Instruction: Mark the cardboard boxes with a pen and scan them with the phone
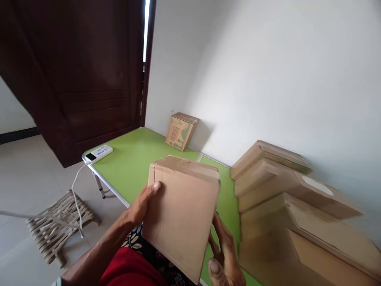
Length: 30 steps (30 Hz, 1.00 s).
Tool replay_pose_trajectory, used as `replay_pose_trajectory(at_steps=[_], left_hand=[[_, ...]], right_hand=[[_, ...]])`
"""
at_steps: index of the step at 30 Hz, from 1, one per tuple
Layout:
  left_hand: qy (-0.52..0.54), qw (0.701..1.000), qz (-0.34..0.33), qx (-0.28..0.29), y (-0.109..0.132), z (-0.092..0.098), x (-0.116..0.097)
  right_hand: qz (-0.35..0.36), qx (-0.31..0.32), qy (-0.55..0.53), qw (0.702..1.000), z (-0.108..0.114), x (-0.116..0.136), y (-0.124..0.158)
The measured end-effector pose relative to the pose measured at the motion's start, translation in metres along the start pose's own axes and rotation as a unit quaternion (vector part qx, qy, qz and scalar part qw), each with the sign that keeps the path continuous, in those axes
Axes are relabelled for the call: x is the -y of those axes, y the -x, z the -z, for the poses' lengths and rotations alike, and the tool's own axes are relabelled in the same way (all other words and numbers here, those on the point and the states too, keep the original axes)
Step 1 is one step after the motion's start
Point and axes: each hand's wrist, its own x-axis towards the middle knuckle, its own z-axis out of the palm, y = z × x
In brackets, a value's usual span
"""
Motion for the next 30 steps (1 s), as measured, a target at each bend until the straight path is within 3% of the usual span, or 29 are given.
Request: replay_pose_trajectory(at_steps=[4,7,9,13,16,19,22,24,26,28,30], left_hand=[[0.121,0.986,0.041,-0.110,-0.013,0.024,-0.012],[0.181,0.964,0.057,-0.188,-0.018,0.023,-0.013],[0.213,0.951,0.082,-0.210,-0.022,0.018,-0.011],[0.224,0.950,0.088,-0.198,-0.027,0.010,-0.004],[0.158,0.976,0.073,-0.133,-0.024,0.012,0.001],[0.047,0.996,0.064,-0.045,-0.019,0.027,0.001],[-0.129,0.990,-0.029,-0.050,-0.015,0.050,-0.001],[-0.311,0.932,-0.154,-0.099,-0.012,0.062,-0.004],[-0.500,0.806,-0.292,-0.124,-0.008,0.068,-0.006],[-0.627,0.670,-0.388,-0.088,-0.003,0.066,-0.002],[-0.681,0.589,-0.434,-0.023,0.000,0.060,0.007]], right_hand=[[-0.055,0.037,-0.182,0.981,-0.030,0.003,-0.024],[-0.104,0.029,-0.246,0.963,-0.035,-0.008,-0.024],[-0.120,0.033,-0.254,0.959,-0.035,-0.016,-0.021],[-0.130,0.006,-0.231,0.964,-0.037,-0.018,-0.023],[-0.175,-0.022,-0.243,0.954,-0.040,-0.014,-0.031],[-0.216,-0.035,-0.292,0.931,-0.040,-0.013,-0.040],[-0.284,-0.065,-0.350,0.890,-0.035,-0.017,-0.049],[-0.326,-0.082,-0.371,0.865,-0.031,-0.019,-0.056],[-0.344,-0.075,-0.380,0.855,-0.027,-0.019,-0.065],[-0.348,-0.043,-0.375,0.858,-0.025,-0.019,-0.074],[-0.348,-0.001,-0.361,0.865,-0.027,-0.018,-0.082]])
